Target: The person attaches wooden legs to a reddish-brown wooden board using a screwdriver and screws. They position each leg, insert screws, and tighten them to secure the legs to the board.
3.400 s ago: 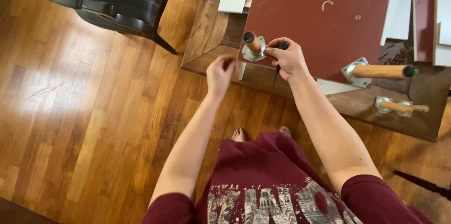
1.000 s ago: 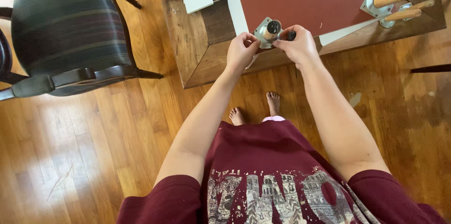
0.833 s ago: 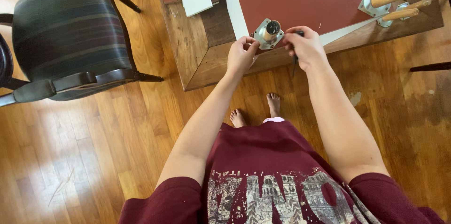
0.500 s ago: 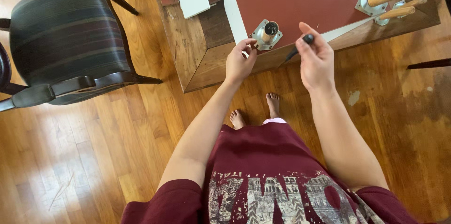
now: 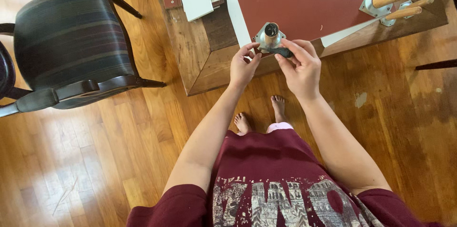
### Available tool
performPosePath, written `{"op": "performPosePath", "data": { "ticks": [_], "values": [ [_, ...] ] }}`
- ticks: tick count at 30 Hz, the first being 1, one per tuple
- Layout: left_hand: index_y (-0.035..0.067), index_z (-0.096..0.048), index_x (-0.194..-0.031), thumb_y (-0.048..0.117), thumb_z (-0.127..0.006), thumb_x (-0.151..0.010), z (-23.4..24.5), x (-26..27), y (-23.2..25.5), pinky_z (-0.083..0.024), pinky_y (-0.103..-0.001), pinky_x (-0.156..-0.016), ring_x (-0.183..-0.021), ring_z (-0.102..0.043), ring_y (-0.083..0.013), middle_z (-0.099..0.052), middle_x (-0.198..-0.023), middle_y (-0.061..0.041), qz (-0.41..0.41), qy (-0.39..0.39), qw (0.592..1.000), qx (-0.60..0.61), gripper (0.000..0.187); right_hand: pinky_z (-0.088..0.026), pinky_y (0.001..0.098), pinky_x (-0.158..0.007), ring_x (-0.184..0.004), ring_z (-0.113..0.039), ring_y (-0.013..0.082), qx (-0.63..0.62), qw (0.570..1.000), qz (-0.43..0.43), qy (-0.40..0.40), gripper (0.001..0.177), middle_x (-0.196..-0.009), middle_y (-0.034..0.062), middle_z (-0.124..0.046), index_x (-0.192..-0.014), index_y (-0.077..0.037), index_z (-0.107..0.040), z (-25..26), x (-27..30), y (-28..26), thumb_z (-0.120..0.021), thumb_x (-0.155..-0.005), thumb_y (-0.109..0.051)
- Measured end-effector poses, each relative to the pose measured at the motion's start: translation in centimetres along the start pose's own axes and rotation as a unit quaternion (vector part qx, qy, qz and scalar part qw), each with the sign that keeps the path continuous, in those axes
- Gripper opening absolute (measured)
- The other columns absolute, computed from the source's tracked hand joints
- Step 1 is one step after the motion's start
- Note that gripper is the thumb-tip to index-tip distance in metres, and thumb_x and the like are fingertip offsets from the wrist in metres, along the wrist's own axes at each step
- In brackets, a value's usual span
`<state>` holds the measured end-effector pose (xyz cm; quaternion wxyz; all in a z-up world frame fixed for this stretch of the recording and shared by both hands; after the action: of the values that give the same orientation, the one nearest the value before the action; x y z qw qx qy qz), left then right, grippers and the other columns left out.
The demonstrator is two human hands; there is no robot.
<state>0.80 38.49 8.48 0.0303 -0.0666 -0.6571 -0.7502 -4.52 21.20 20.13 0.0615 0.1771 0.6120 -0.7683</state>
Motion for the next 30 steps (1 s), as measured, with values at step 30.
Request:
{"op": "performPosePath", "data": {
  "ticks": [30],
  "values": [
    [0.011,-0.070,-0.128,0.011,-0.075,-0.093,0.2,0.3,0.4,-0.041,-0.022,-0.051,-0.057,-0.048,-0.0011,-0.054,-0.073,0.007,0.003,-0.007,1.000,0.004,0.035,-0.065,0.0294,-0.091,-0.106,-0.072,0.0195,0.085,0.994,0.053,-0.042,0.034,-0.123,0.0132,-0.062,-0.129,0.002,-0.070,-0.1,-1.2,-2.1,-0.078,-0.095,0.006]
  ]
}}
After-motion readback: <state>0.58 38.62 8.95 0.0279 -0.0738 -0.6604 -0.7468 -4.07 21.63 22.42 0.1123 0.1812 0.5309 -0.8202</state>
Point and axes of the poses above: each hand's wrist, its own x-axis away from the middle knuckle, its own z-axis out of the back of the hand, y = z × x, the point moved 2 cm from there along -x, towards the middle knuckle
